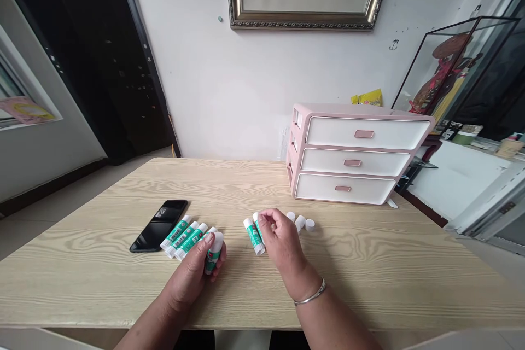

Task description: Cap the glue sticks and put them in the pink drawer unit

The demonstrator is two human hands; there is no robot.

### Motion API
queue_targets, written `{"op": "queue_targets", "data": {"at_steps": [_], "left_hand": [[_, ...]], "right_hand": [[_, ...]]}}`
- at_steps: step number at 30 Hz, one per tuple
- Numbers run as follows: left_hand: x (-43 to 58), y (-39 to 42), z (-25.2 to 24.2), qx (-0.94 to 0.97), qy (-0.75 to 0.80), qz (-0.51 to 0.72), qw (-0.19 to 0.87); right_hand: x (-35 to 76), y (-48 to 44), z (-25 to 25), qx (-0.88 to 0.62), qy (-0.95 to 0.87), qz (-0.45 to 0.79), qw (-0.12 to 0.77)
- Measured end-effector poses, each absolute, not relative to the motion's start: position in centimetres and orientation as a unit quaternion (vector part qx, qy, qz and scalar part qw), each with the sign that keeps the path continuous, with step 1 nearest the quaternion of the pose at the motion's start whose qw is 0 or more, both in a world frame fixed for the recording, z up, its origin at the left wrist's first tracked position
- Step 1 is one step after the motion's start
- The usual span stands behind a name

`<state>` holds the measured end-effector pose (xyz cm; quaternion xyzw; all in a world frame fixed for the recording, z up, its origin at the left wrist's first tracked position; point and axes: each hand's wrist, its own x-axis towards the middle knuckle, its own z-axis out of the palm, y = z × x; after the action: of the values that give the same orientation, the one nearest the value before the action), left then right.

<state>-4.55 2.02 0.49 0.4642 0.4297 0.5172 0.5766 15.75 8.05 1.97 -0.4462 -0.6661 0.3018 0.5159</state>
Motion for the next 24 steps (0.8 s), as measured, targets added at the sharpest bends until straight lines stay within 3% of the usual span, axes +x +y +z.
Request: {"op": "queue_targets", "data": {"at_steps": [4,11,24], "left_hand": [[-4.66,2.06,0.58,0.447,0.447,0.529,0.567],[-4.92,2.25,0.22,0.431,0.409,0.561,0.576],[-4.86,2.55,-0.07,0.407,0.426,0.583,0.56]], "right_hand": [[15.98,8.41,2.09,-0.536,-0.667,0.215,0.472],[15.11,7.89,1.48,-0.532,-0.738,0.128,0.394],[15.2,7.79,1.5,-0.549,-0.744,0.088,0.369]]}}
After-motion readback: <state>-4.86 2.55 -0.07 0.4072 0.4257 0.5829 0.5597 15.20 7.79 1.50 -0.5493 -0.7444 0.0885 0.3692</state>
